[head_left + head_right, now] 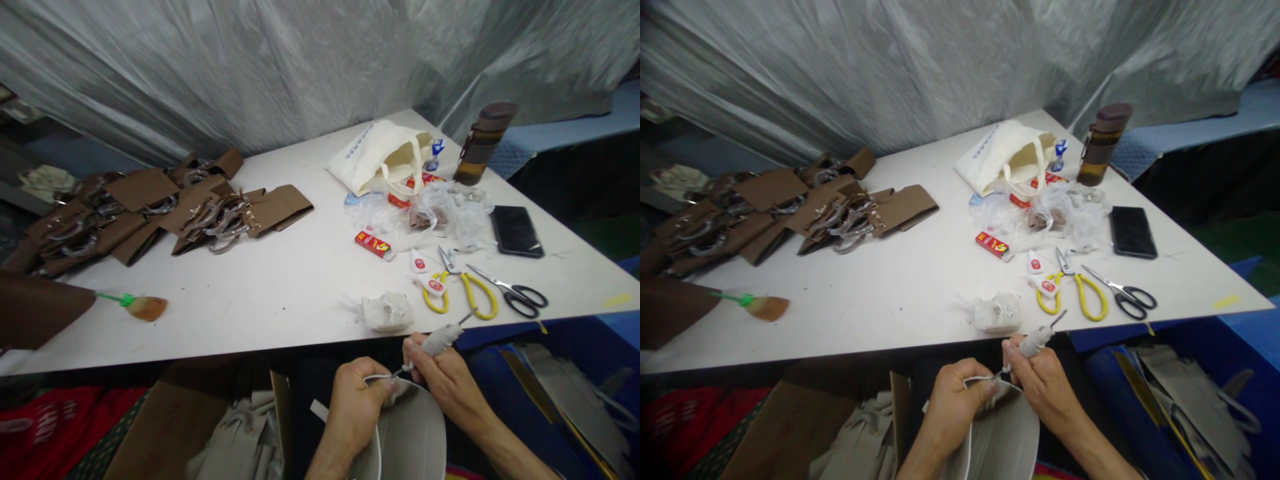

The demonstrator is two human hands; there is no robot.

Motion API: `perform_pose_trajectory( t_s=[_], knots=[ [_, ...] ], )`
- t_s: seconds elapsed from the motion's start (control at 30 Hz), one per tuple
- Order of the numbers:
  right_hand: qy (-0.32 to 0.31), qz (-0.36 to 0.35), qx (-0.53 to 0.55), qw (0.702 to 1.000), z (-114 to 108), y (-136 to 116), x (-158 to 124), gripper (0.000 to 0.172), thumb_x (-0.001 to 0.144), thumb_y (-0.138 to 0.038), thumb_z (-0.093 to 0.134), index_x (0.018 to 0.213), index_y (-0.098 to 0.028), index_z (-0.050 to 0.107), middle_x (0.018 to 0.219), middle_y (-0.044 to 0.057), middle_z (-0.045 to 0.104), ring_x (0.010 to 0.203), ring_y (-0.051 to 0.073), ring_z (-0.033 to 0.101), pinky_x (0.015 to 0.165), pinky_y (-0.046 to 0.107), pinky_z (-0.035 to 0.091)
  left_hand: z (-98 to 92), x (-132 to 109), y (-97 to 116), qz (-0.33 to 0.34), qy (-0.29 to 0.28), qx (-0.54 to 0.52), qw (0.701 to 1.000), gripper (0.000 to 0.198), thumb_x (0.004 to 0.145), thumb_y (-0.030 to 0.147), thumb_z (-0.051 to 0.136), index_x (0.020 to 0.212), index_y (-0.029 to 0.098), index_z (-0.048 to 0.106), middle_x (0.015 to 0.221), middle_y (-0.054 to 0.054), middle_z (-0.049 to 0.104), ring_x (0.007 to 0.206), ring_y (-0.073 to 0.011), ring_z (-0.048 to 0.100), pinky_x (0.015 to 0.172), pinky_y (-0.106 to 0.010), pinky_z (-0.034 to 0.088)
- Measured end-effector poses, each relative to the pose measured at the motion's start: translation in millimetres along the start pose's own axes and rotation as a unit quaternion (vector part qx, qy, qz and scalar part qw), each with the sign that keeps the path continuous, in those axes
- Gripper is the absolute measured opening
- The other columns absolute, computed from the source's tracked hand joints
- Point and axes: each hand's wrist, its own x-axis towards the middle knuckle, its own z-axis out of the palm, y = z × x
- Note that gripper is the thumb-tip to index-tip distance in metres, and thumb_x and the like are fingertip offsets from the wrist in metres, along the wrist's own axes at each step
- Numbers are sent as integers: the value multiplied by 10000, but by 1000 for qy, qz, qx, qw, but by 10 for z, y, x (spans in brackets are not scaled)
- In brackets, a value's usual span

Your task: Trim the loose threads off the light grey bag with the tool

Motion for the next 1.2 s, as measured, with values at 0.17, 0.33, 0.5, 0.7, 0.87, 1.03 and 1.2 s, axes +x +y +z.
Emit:
perform_pose_trajectory(
  t_s=[0.17,0.33,0.5,0.7,0.87,1.03,1.2],
  knots=[
    [160,-36,-6,986,5,15,46,428,1112,-490,443,820,-227,613,656,-22,569,631,176,552,643,289,425,-129,31,-64,-13,41,-12,999,176,690,313,713,690,138,736,612,-27,656,606,-172,547,605,-288,399],
    [151,-119,-71,979,23,-22,205,247,1102,-403,512,964,-242,638,826,2,640,785,198,610,760,307,461,-211,9,-144,-6,65,-37,997,224,732,353,696,731,131,725,636,-28,666,627,-172,553,621,-281,403],
    [112,-175,-134,969,74,40,274,159,1104,-313,532,1022,-227,638,929,33,667,859,211,626,804,325,472,-275,-37,-133,-6,45,-53,998,213,745,335,691,764,127,727,671,-29,662,651,-171,555,644,-279,413],
    [82,-246,-311,915,100,49,353,224,1122,-328,495,1000,-198,631,872,63,666,802,239,609,763,356,432,-343,-27,-143,-7,22,-86,996,226,734,344,730,767,120,739,679,-31,668,660,-169,554,650,-274,403],
    [68,-263,-355,895,128,26,388,200,1114,-295,511,1008,-184,640,870,76,666,808,247,597,774,361,412,-381,-18,-159,-24,14,-114,993,223,674,322,778,756,116,767,683,-33,692,667,-165,566,673,-272,411],
    [60,-251,-333,907,110,4,403,223,1113,-325,515,1000,-199,660,874,75,684,808,243,612,781,359,421,-404,-22,-199,-32,10,-123,992,241,670,327,790,774,110,778,683,-40,705,664,-169,577,679,-281,422],
    [109,-187,-186,958,77,-78,270,282,1101,-422,524,960,-221,662,849,43,682,787,224,629,763,336,449,-405,-19,-191,-34,14,-113,993,240,670,327,783,780,114,772,692,-34,693,666,-161,563,678,-277,417]
  ],
)
